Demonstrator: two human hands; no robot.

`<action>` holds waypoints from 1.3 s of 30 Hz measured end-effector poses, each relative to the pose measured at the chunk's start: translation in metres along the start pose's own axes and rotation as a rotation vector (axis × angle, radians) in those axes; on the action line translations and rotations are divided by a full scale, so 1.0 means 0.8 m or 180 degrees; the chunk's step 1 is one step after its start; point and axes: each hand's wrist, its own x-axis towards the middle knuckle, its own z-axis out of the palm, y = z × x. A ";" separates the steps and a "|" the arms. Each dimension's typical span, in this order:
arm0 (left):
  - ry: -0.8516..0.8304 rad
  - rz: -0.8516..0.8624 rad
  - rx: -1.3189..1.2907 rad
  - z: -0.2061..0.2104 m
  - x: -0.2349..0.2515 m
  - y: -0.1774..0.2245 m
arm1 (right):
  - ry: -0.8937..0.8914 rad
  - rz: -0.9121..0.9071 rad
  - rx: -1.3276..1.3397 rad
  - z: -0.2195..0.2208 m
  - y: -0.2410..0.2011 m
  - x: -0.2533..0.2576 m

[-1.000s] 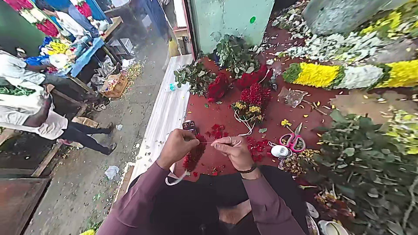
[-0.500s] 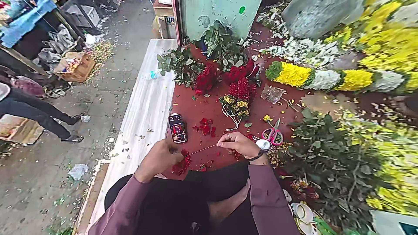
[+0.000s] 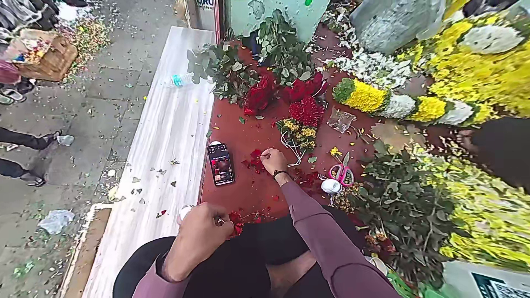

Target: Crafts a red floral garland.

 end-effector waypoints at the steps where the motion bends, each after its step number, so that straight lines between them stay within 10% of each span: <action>1: 0.0008 0.0027 0.0014 0.001 0.001 0.000 | 0.0081 0.0006 -0.0089 0.006 -0.002 0.008; 12: -0.0283 -0.0065 -0.0246 0.002 0.006 0.000 | -0.0021 0.0102 0.2041 -0.035 0.007 -0.008; 26: -0.0282 -0.0107 -0.0777 0.011 -0.005 -0.011 | -0.0151 0.0031 0.2428 -0.067 0.024 -0.060; 39: -0.0124 0.0177 -0.2514 0.013 -0.006 0.004 | -0.1775 -0.2138 0.2547 -0.126 -0.091 -0.258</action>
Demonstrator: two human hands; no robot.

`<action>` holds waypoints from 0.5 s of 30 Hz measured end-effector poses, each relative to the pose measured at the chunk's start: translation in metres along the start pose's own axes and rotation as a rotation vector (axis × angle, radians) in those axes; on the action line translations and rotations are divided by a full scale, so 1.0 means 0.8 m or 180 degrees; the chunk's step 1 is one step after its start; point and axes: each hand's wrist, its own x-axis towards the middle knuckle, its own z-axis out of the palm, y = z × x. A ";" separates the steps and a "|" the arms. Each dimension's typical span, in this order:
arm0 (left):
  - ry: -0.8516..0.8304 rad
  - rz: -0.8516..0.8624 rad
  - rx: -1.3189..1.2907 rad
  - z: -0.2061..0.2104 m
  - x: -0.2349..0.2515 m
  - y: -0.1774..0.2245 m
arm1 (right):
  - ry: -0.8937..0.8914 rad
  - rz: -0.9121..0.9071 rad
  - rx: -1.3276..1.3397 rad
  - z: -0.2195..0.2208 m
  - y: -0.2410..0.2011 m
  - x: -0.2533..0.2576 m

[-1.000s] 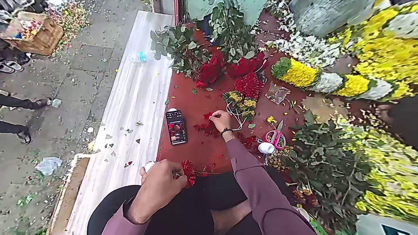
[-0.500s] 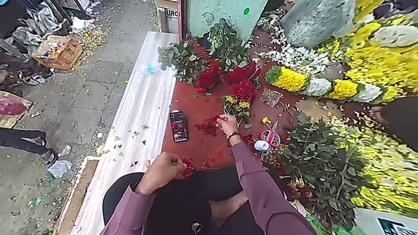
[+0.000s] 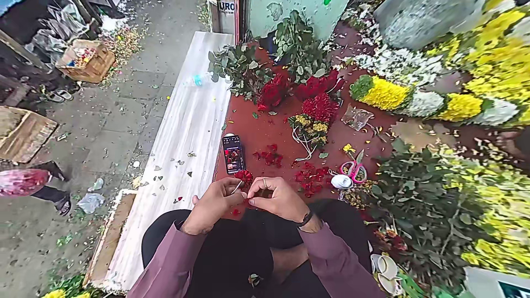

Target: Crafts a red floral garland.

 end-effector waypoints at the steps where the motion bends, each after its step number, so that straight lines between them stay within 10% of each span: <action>1: 0.0014 0.0024 -0.0047 0.001 0.000 0.001 | 0.0084 0.0052 -0.0014 0.003 0.001 0.001; 15: 0.0498 0.0094 -0.0431 0.004 0.001 0.005 | -0.0121 -0.0163 0.0927 0.006 0.015 0.005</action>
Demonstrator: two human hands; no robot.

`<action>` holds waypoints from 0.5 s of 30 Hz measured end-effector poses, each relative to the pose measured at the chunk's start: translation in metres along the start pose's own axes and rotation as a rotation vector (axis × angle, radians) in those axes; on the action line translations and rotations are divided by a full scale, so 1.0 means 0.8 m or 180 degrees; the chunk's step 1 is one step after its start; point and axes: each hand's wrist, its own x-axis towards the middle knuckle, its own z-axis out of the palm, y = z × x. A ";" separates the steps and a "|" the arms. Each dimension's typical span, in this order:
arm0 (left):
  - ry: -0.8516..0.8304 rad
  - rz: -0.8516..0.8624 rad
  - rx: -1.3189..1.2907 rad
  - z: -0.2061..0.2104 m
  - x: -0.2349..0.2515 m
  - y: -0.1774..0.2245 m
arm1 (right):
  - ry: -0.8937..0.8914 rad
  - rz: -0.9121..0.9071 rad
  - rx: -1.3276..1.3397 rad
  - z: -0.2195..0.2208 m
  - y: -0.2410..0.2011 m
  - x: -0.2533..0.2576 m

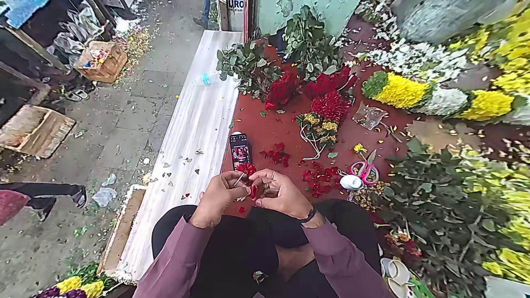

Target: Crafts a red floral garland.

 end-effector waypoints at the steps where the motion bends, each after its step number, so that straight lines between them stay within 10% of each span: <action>1: 0.0056 0.0023 -0.0046 0.001 0.001 -0.001 | 0.0236 -0.0030 -0.0064 0.006 0.003 0.000; 8: 0.0278 0.0244 0.0218 0.003 0.003 -0.008 | 0.1232 -0.0201 0.0270 0.030 0.018 0.002; 15: 0.0012 0.0108 0.0259 0.000 0.003 -0.004 | 0.1022 0.0197 0.1016 0.033 0.014 -0.002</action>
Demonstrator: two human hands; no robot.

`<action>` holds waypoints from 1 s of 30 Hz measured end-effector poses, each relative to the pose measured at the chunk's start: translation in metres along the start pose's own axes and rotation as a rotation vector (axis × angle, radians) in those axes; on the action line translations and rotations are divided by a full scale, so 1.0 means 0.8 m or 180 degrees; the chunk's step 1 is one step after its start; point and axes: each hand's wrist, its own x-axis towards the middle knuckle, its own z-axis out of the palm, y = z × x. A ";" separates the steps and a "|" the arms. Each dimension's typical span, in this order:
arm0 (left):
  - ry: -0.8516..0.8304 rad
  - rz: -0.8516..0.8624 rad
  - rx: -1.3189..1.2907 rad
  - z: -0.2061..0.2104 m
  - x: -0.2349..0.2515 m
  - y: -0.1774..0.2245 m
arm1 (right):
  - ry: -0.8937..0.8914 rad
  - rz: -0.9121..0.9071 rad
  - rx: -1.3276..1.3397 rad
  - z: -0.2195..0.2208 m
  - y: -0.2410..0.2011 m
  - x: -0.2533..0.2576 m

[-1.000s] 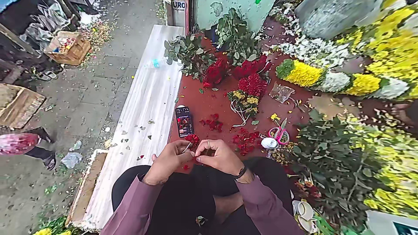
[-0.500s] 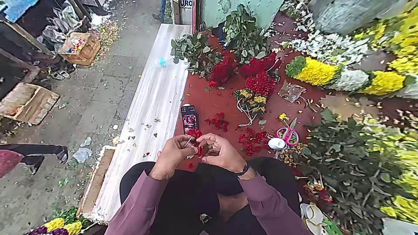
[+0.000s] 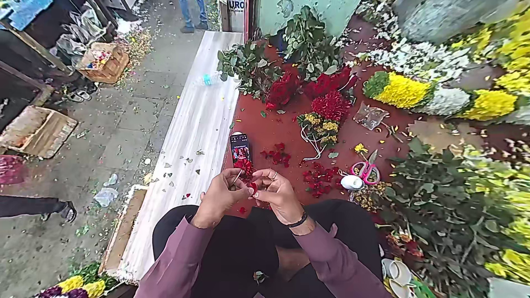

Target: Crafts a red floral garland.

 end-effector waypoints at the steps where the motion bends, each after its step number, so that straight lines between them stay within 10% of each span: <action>1: -0.0090 -0.0045 -0.0042 -0.002 0.000 0.000 | -0.0070 0.0045 0.0126 -0.001 0.000 0.000; 16: -0.0036 0.0800 0.0954 0.007 0.002 -0.016 | 0.1303 0.0070 0.0212 0.018 0.015 -0.003; 30: 0.0116 0.0555 0.1097 -0.015 0.007 -0.006 | 0.0665 0.0108 -0.1095 -0.002 -0.007 0.000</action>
